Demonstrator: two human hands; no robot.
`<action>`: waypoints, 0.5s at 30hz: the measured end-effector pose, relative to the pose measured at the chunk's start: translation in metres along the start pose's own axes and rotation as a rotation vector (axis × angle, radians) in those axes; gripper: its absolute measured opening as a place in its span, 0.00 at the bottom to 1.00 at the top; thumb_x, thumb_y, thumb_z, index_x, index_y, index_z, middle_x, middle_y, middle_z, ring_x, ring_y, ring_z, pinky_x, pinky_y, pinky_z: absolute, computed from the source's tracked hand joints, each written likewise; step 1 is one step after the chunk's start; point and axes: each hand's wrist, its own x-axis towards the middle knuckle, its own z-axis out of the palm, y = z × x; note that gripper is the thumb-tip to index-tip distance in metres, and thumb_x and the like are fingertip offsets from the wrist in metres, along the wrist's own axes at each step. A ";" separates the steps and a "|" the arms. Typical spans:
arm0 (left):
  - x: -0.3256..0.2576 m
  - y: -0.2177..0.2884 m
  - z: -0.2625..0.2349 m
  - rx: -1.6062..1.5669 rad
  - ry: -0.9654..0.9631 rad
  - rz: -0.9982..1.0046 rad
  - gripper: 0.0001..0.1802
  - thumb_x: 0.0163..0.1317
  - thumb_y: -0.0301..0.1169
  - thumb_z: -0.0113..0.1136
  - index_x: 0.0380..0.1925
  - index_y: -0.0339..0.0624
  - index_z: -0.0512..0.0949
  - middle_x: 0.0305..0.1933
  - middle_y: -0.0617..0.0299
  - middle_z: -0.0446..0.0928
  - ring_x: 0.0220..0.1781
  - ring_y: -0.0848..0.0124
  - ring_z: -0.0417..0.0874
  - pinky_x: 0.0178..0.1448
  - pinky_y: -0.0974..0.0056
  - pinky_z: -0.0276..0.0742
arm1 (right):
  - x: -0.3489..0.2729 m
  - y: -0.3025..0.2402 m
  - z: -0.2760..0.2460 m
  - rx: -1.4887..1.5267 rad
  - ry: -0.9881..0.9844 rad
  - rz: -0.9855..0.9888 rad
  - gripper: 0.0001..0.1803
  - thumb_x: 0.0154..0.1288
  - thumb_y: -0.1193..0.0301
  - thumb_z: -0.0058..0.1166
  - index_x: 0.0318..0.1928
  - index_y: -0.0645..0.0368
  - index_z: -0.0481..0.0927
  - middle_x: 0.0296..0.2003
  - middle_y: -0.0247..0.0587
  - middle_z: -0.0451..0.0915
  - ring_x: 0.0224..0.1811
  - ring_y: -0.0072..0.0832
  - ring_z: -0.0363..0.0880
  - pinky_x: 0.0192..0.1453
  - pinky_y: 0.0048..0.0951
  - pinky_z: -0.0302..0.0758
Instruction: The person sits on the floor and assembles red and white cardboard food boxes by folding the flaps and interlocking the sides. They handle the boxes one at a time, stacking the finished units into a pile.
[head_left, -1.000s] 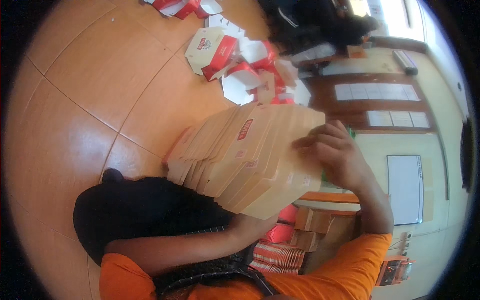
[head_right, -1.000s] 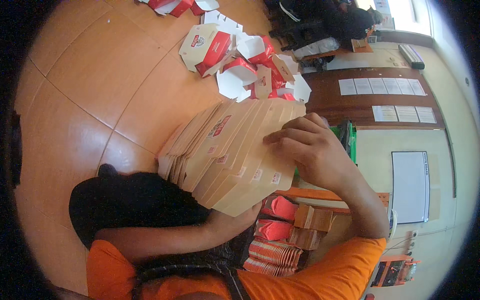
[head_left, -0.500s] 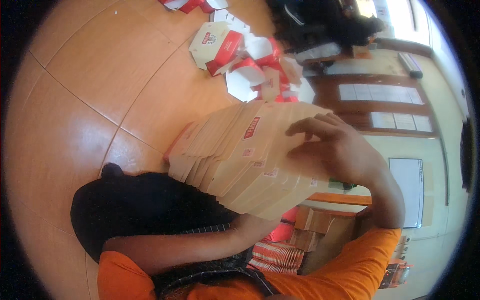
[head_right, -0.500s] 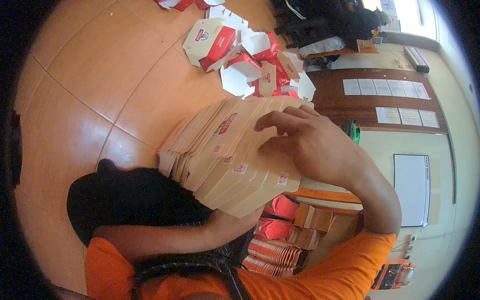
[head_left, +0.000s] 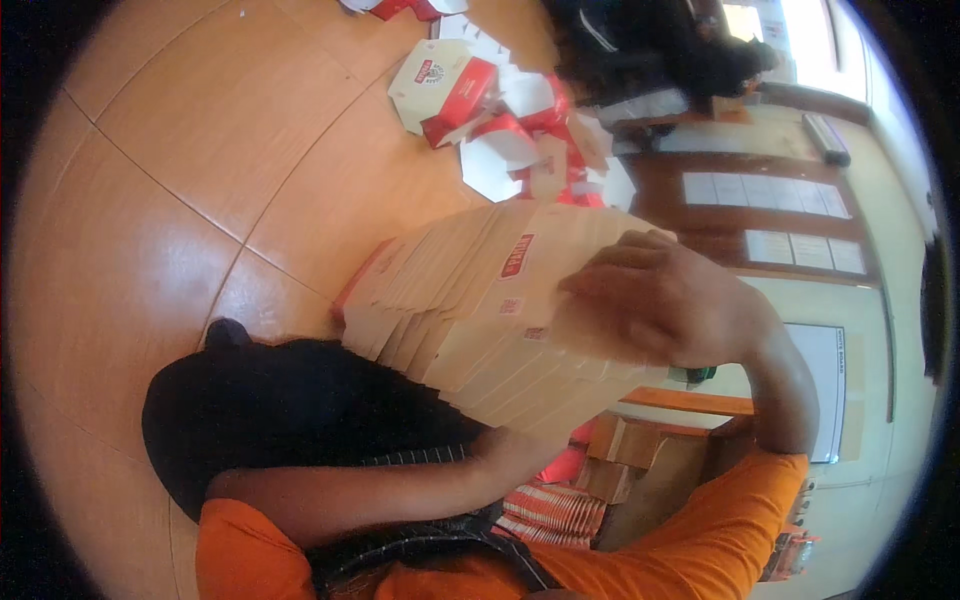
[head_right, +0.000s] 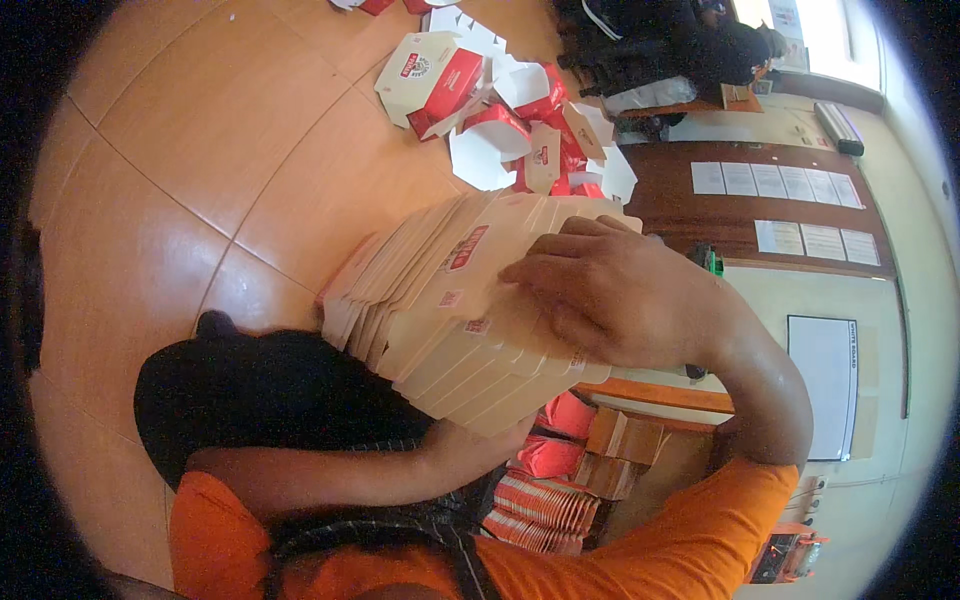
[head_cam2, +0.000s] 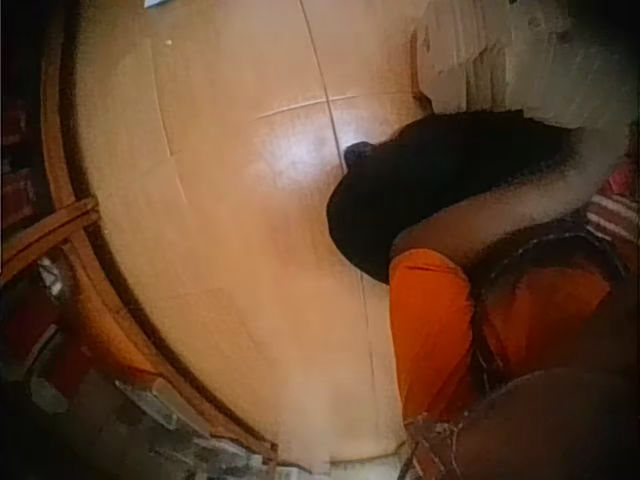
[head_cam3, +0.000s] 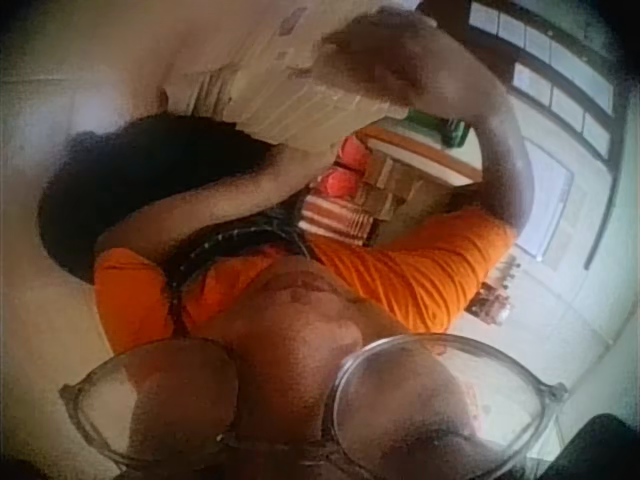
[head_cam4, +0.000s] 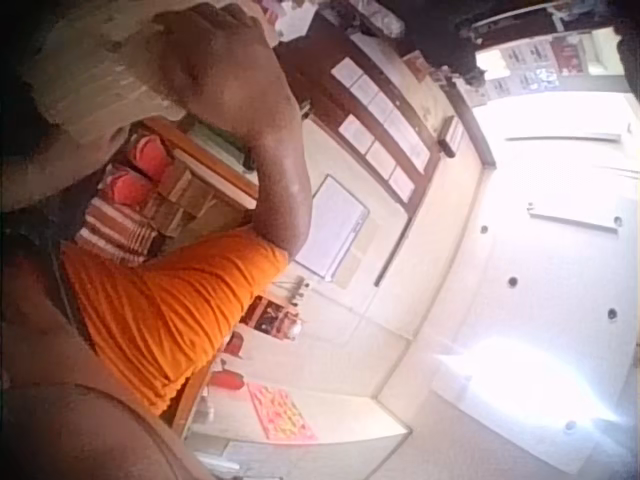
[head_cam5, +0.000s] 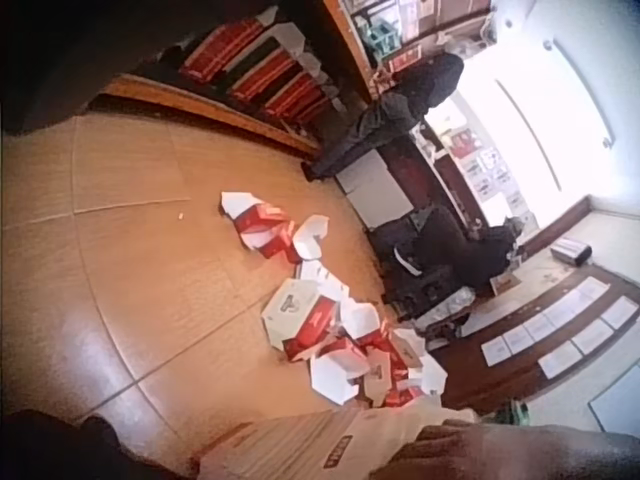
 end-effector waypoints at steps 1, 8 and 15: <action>-0.001 -0.001 0.002 0.024 -0.009 -0.001 0.04 0.59 0.28 0.56 0.34 0.44 0.78 0.28 0.54 0.77 0.30 0.54 0.78 0.35 0.51 0.74 | 0.001 0.000 0.001 -0.006 -0.011 0.001 0.20 0.62 0.67 0.52 0.53 0.60 0.77 0.47 0.50 0.77 0.51 0.48 0.75 0.57 0.45 0.71; 0.000 0.000 0.003 -0.017 0.081 0.048 0.05 0.59 0.29 0.54 0.32 0.42 0.77 0.29 0.53 0.77 0.29 0.52 0.78 0.35 0.50 0.74 | 0.007 -0.001 0.004 -0.081 0.036 -0.049 0.18 0.63 0.66 0.50 0.52 0.58 0.77 0.50 0.49 0.76 0.52 0.48 0.75 0.58 0.45 0.70; -0.013 -0.011 0.021 -0.080 0.015 0.001 0.10 0.59 0.30 0.53 0.38 0.42 0.79 0.32 0.51 0.78 0.33 0.53 0.79 0.38 0.51 0.76 | 0.033 -0.003 -0.003 0.126 -0.091 0.151 0.21 0.63 0.68 0.51 0.57 0.56 0.72 0.45 0.47 0.80 0.48 0.46 0.78 0.57 0.45 0.70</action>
